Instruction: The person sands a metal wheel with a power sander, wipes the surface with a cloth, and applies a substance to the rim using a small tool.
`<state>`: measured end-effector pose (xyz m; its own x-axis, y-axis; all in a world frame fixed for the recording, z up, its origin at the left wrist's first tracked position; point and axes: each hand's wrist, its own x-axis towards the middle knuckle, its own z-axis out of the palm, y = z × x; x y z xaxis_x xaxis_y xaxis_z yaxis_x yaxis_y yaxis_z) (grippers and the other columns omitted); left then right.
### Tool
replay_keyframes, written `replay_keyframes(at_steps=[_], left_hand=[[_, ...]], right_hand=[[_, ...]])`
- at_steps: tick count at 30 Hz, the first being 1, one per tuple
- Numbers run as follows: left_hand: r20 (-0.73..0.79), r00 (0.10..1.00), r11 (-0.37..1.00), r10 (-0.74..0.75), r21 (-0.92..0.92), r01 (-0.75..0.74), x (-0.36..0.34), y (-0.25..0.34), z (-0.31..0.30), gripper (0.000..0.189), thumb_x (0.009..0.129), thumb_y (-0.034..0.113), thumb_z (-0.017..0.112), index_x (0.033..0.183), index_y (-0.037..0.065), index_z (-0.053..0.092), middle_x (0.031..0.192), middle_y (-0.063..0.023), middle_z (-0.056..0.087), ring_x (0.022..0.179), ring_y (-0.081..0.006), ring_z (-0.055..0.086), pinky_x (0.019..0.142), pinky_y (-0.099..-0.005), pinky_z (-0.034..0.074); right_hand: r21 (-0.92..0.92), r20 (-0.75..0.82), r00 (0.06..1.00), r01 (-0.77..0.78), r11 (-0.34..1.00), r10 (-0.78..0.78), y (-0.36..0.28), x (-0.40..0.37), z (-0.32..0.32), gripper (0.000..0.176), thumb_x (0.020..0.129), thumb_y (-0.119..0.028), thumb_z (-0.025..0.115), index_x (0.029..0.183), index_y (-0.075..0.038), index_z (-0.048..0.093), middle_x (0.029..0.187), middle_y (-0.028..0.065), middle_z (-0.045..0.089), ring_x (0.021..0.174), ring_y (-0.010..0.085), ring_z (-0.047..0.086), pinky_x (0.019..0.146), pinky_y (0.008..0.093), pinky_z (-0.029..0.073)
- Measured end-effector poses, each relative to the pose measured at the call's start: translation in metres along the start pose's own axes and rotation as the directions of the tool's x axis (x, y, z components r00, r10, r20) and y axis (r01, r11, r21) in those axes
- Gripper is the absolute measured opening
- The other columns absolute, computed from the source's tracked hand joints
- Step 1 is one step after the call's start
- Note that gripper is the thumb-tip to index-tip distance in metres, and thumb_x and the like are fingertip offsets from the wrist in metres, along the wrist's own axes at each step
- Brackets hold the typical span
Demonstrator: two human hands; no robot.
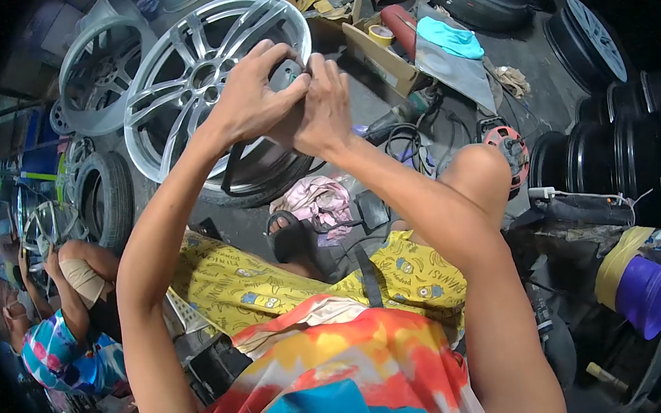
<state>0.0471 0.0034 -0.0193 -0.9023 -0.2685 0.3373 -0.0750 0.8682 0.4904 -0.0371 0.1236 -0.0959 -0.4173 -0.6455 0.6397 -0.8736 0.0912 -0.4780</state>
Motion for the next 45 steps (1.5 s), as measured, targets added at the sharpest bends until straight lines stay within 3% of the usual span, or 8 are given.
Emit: replay_keyframes(at_steps=[6, 14, 17, 19, 27, 33, 39, 45], left_hand=[[-0.087, 0.992, 0.993, 0.094, -0.063, -0.099, 0.03, 0.004, 0.014, 0.038, 0.087, 0.033, 0.07, 0.112, 0.005, 0.068, 0.107, -0.0202, 0.063, 0.105, -0.0418, 0.063, 0.095, -0.0469, 0.05], [-0.076, 0.997, 0.999, 0.004, -0.033, -0.007, 0.011, 0.002, 0.007, 0.04, 0.087, 0.034, 0.07, 0.112, 0.002, 0.068, 0.106, -0.0201, 0.063, 0.102, -0.0406, 0.064, 0.093, -0.0459, 0.051], [-0.058, 0.998, 0.992, 0.0, -0.126, -0.008, 0.018, 0.006, 0.006, 0.054, 0.083, 0.041, 0.069, 0.119, 0.001, 0.069, 0.108, -0.0251, 0.065, 0.104, -0.0437, 0.066, 0.094, -0.0486, 0.053], [-0.104, 0.994, 0.993, 0.024, -0.114, -0.036, 0.017, 0.005, 0.009, 0.041, 0.087, 0.033, 0.071, 0.111, 0.001, 0.068, 0.104, -0.0209, 0.063, 0.098, -0.0408, 0.064, 0.09, -0.0452, 0.051], [-0.104, 0.993, 0.99, 0.063, -0.119, -0.075, 0.02, 0.0, 0.008, 0.04, 0.087, 0.033, 0.071, 0.111, 0.0, 0.068, 0.103, -0.0208, 0.064, 0.098, -0.0403, 0.064, 0.09, -0.0449, 0.051], [-0.028, 1.0, 0.999, -0.004, -0.038, 0.003, 0.01, -0.003, 0.009, 0.041, 0.087, 0.032, 0.07, 0.111, -0.001, 0.068, 0.104, -0.0207, 0.065, 0.1, -0.0407, 0.065, 0.091, -0.0452, 0.051], [-0.086, 0.992, 0.988, 0.089, -0.119, -0.098, 0.027, 0.002, 0.013, 0.042, 0.085, 0.033, 0.07, 0.11, -0.001, 0.068, 0.103, -0.0222, 0.065, 0.101, -0.0415, 0.064, 0.091, -0.0459, 0.051], [0.031, 0.999, 0.999, 0.02, -0.043, -0.018, -0.013, 0.001, -0.013, 0.043, 0.086, 0.034, 0.068, 0.111, 0.0, 0.066, 0.106, -0.02, 0.063, 0.098, -0.0403, 0.064, 0.089, -0.0457, 0.051]], right_hand=[[-0.085, -0.078, 0.997, -0.01, 0.996, 0.004, 0.015, 0.021, -0.018, 0.07, 0.061, -0.048, 0.09, 0.106, -0.001, 0.065, 0.109, 0.0143, 0.05, 0.104, 0.0352, 0.052, 0.081, 0.0484, 0.04], [-0.04, -0.008, 1.0, 0.02, 0.999, -0.021, 0.007, 0.014, -0.02, 0.073, 0.06, -0.05, 0.09, 0.108, -0.001, 0.066, 0.11, 0.0132, 0.05, 0.105, 0.035, 0.052, 0.08, 0.0473, 0.039], [-0.061, -0.019, 0.999, 0.047, 0.997, -0.049, 0.01, 0.02, -0.02, 0.071, 0.06, -0.048, 0.09, 0.108, -0.002, 0.066, 0.11, 0.0134, 0.05, 0.105, 0.035, 0.052, 0.08, 0.0474, 0.039], [-0.057, -0.043, 0.998, 0.034, 0.998, -0.037, 0.013, 0.017, -0.02, 0.07, 0.06, -0.048, 0.091, 0.107, -0.002, 0.066, 0.11, 0.0134, 0.05, 0.104, 0.035, 0.052, 0.079, 0.0475, 0.039], [-0.062, -0.055, 0.998, 0.036, 0.997, -0.04, 0.008, 0.022, -0.02, 0.065, 0.061, -0.049, 0.089, 0.103, -0.004, 0.068, 0.108, 0.0122, 0.051, 0.103, 0.034, 0.053, 0.08, 0.0481, 0.039], [-0.007, -0.015, 1.0, -0.021, 1.0, 0.021, 0.003, 0.006, -0.009, 0.067, 0.061, -0.047, 0.089, 0.107, -0.003, 0.068, 0.11, 0.0133, 0.051, 0.106, 0.0349, 0.052, 0.082, 0.0486, 0.039], [-0.123, -0.066, 0.998, -0.003, 0.992, -0.005, 0.012, 0.017, -0.017, 0.074, 0.062, -0.053, 0.089, 0.108, -0.001, 0.066, 0.109, 0.0134, 0.05, 0.105, 0.0344, 0.052, 0.081, 0.0486, 0.039], [0.004, 0.003, 1.0, -0.015, 1.0, 0.015, -0.022, -0.001, -0.004, 0.075, 0.062, -0.052, 0.09, 0.11, 0.0, 0.064, 0.109, 0.0135, 0.05, 0.106, 0.0339, 0.051, 0.081, 0.0472, 0.039]])
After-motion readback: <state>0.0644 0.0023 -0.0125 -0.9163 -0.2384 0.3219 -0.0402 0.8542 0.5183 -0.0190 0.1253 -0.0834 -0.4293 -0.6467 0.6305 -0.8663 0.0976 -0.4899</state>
